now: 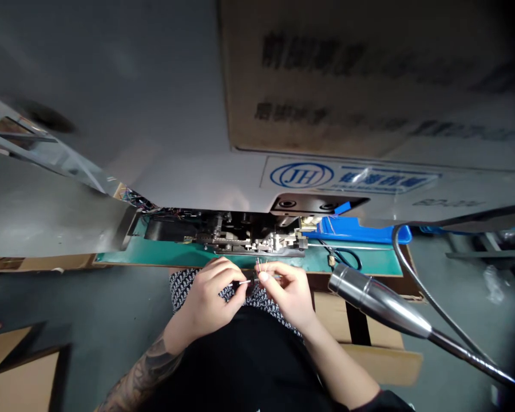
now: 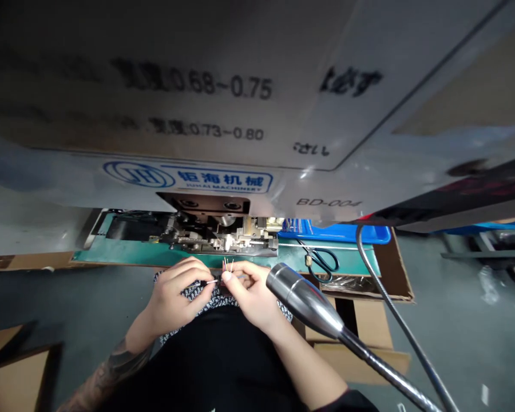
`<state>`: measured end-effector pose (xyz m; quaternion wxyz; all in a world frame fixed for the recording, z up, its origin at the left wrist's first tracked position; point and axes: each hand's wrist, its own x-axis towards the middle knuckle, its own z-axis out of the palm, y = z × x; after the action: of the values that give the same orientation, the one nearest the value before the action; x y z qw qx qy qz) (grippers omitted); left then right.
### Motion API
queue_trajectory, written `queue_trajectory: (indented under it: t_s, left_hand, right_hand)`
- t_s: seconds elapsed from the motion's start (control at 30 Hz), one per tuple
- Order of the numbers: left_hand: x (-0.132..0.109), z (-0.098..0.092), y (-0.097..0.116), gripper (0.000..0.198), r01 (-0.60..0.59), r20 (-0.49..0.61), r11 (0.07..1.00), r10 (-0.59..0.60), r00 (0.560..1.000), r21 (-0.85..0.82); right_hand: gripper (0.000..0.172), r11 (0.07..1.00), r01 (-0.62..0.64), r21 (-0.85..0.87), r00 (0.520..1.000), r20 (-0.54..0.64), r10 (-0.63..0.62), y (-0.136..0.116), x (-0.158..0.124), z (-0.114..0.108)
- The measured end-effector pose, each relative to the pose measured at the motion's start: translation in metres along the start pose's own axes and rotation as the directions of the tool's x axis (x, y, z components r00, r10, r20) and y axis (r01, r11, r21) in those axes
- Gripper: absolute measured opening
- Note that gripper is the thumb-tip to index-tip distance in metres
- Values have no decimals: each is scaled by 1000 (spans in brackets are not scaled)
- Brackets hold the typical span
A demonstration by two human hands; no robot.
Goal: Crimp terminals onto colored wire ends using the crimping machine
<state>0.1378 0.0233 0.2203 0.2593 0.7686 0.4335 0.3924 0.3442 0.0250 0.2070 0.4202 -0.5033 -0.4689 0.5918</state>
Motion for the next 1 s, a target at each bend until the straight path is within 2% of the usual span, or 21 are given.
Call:
queue_trajectory:
  t_s: [0.13, 0.3, 0.43, 0.53, 0.63, 0.8, 0.87, 1.0]
  left_hand:
    - [-1, 3, 0, 15, 5, -6, 1000, -5, 1000, -11]
    - [-2, 8, -3, 15, 40, -45, 999, -40, 998, -6]
    - [-2, 8, -4, 14, 53, -19, 998, -53, 998, 21]
    - [-2, 5, -5, 13, 57, 41, 998, -58, 997, 30]
    - [-3, 4, -6, 11, 60, 77, 997, -63, 995, 48]
    - [-4, 7, -6, 8, 65, 53, 989, -73, 996, 129]
    - [-4, 7, -6, 8, 66, 47, 990, -72, 996, 122]
    - [-2, 5, -6, 9, 62, 77, 994, -68, 995, 86]
  right_hand:
    - [32, 1000, -20, 10, 1000, 10, 20, -1, 6, 2]
    - [32, 1000, 6, 29, 999, -52, -4, 1, 5, 3]
    - [25, 987, 108, -118, 993, -42, -113, -1, 7, -5]
    - [22, 975, 110, -193, 994, 43, -104, -6, 11, -13]
    - [23, 987, 76, -141, 994, 88, -64, -10, 15, -14]
    - [29, 1000, 1, 31, 998, 57, -3, -10, 14, -9]
    - [27, 999, 40, 10, 996, 83, -41, -9, 14, -9]
    - [18, 967, 202, -156, 970, 165, -176, -12, 17, -16]
